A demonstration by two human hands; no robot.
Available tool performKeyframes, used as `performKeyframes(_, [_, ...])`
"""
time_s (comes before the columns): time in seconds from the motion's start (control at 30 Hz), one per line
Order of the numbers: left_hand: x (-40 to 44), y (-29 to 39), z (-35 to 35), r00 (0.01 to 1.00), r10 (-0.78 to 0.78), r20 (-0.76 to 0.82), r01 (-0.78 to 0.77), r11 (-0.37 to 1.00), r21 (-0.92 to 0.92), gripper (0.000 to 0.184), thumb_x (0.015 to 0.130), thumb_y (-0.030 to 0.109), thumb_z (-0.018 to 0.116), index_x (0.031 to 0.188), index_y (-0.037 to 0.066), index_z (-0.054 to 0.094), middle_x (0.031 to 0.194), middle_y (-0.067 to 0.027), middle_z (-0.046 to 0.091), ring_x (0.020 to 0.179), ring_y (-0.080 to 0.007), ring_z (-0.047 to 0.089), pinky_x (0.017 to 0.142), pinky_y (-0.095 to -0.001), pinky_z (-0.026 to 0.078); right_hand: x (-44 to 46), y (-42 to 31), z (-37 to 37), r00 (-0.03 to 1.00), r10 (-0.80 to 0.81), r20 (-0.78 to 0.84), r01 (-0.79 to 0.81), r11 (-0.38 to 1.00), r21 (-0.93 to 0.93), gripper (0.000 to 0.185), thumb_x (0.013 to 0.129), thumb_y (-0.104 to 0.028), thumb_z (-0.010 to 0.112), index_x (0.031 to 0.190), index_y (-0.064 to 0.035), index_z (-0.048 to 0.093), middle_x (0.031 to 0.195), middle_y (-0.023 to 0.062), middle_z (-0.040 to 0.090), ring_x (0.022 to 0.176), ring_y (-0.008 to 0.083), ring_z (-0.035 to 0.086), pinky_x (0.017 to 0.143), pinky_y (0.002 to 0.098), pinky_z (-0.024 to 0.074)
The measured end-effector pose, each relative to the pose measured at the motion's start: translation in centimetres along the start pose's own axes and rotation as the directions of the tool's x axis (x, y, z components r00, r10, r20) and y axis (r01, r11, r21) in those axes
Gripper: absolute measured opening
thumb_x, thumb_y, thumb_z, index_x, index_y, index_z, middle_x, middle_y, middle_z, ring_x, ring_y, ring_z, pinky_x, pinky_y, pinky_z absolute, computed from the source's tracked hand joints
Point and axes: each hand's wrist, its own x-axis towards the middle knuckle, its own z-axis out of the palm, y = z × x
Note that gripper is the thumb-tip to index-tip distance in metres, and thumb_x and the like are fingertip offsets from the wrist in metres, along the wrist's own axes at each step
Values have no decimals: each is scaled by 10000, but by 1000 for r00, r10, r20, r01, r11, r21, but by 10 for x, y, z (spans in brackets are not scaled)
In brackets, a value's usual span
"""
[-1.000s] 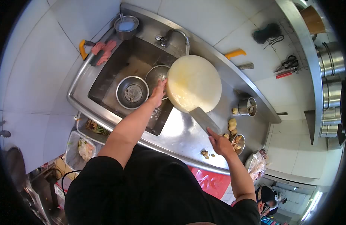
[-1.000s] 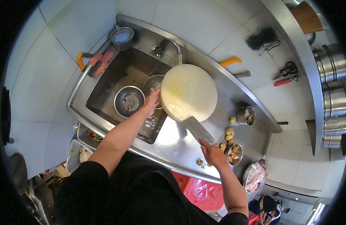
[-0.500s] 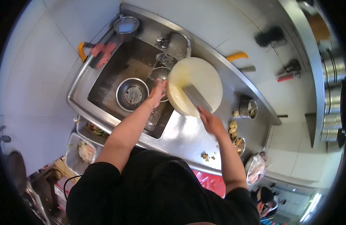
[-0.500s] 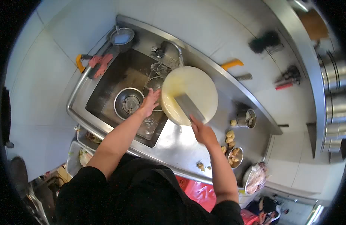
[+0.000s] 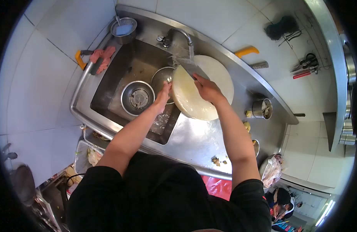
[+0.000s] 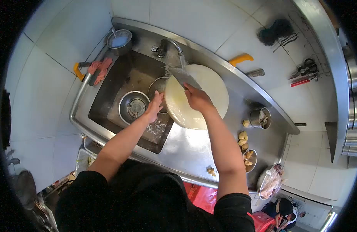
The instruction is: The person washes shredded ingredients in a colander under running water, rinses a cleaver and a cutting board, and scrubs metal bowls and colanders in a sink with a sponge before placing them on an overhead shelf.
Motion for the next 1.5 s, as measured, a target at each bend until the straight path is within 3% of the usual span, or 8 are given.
performKeyframes(0.37, [40,-11,-3,1000,-17,-7,16,994,-107,739,1044,617,121,1588,134,254,1641,-38,260,1507,-195,210,1233,-397,120,-229,41,-28,898,362,249,-329,930,-167,469,1007,-288,506,1473,-318,467,1053,269,681,966,452,663,856,507,534])
performKeyframes(0.4, [40,-15,-1,1000,9,-23,-12,993,-119,733,1048,607,120,1586,128,256,1638,-40,270,1504,-198,221,1234,-404,119,-217,52,-10,984,125,126,-122,992,-33,476,1006,-283,501,1478,-321,455,1057,266,681,973,453,662,872,509,533])
performKeyframes(0.47, [41,-16,-1,999,44,-31,-47,993,-111,727,1052,597,118,1585,122,258,1635,-41,279,1501,-200,232,1234,-411,118,-148,19,-7,916,284,282,-255,957,-136,470,1003,-273,506,1470,-298,463,1068,271,679,986,457,655,871,518,530])
performKeyframes(0.67, [33,-6,-7,999,37,19,-32,979,-203,775,1041,616,95,1575,81,264,1626,-69,295,1512,-218,213,1238,-417,95,-7,-2,-10,999,14,51,-14,1000,10,438,1028,-332,445,1461,-272,472,1056,242,690,942,458,649,869,516,515])
performKeyframes(1.07, [30,-14,-19,1000,-8,-14,3,951,-308,849,1013,664,55,1530,71,374,1608,-84,328,1517,-249,198,1246,-454,99,-218,-9,-17,894,281,350,-237,958,-164,475,1009,-300,509,1479,-323,450,956,277,686,897,462,665,838,520,535])
performKeyframes(1.17, [27,-22,-20,999,26,28,-15,938,-345,875,1004,684,59,1526,59,377,1615,-103,309,1521,-265,187,1239,-469,96,-154,2,29,986,96,137,-88,994,-60,481,1005,-297,511,1481,-331,443,978,263,690,889,462,665,823,530,532])
performKeyframes(1.37, [5,-11,-24,997,-69,-44,59,981,-186,744,1048,609,231,1481,39,431,1557,-127,406,1485,-265,295,1211,-479,195,-19,-23,34,991,-11,-130,20,997,71,468,1000,-276,511,1465,-254,466,1070,246,685,950,464,651,853,538,518])
performKeyframes(1.5, [11,1,-16,932,354,-78,-273,828,490,588,1006,392,535,1496,87,418,1547,-174,404,1478,-312,304,1208,-497,205,-63,14,31,964,59,-260,-22,989,145,464,1008,-286,512,1466,-224,470,1125,229,679,966,464,649,862,517,522])
